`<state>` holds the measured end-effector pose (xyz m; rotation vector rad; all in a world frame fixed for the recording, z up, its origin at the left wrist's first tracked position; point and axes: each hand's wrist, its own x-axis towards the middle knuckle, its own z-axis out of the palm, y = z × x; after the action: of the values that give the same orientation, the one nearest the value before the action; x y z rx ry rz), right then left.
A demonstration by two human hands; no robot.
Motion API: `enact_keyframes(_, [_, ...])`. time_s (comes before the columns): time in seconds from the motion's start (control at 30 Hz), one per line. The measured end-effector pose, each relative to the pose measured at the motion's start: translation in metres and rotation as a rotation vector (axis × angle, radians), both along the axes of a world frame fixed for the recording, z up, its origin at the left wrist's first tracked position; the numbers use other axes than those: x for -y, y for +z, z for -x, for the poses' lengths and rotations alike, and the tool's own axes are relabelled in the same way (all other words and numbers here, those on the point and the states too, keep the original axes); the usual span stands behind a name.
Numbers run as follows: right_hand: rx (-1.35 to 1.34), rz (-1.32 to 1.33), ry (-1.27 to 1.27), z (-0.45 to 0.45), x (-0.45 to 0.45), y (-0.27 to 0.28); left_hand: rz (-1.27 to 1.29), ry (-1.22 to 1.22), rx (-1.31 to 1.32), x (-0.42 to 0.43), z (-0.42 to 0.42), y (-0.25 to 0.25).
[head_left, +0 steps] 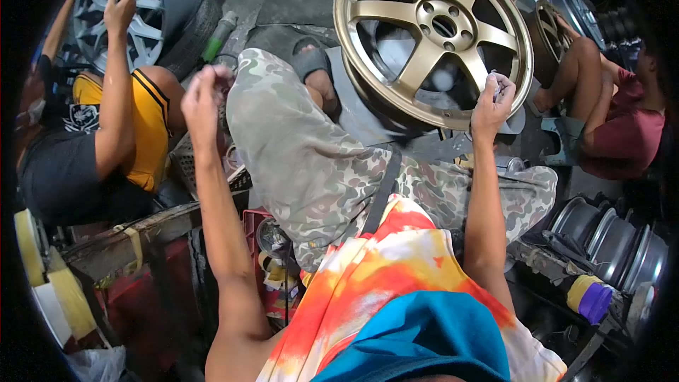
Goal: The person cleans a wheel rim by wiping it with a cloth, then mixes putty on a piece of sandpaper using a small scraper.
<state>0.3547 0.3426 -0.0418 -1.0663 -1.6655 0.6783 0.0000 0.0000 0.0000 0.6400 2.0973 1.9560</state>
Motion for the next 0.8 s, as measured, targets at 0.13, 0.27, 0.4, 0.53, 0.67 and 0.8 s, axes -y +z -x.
enact_keyframes(0.13, [0.036,0.003,-0.003,0.006,0.013,-0.005,-0.206,-0.127,-0.08,-0.042,-0.024,0.082])
enact_keyframes(0.27, [0.023,0.009,0.035,0.01,0.008,0.004,-0.077,-0.67,-0.474,-0.102,-0.09,0.117])
enact_keyframes(0.4, [0.268,-0.063,0.232,0.033,0.023,0.037,0.186,-1.431,-0.955,-0.124,-0.156,0.127])
enact_keyframes(0.53, [0.526,-0.242,0.606,0.095,0.029,0.058,-0.194,-1.295,-0.977,-0.144,-0.18,0.132])
enact_keyframes(0.67, [0.886,-0.258,0.773,0.146,0.03,0.045,-0.031,-1.364,-1.127,-0.184,-0.192,0.118])
enact_keyframes(0.8, [1.026,-0.207,0.863,0.168,0.027,0.024,0.105,-1.388,-1.069,-0.188,-0.184,0.088])
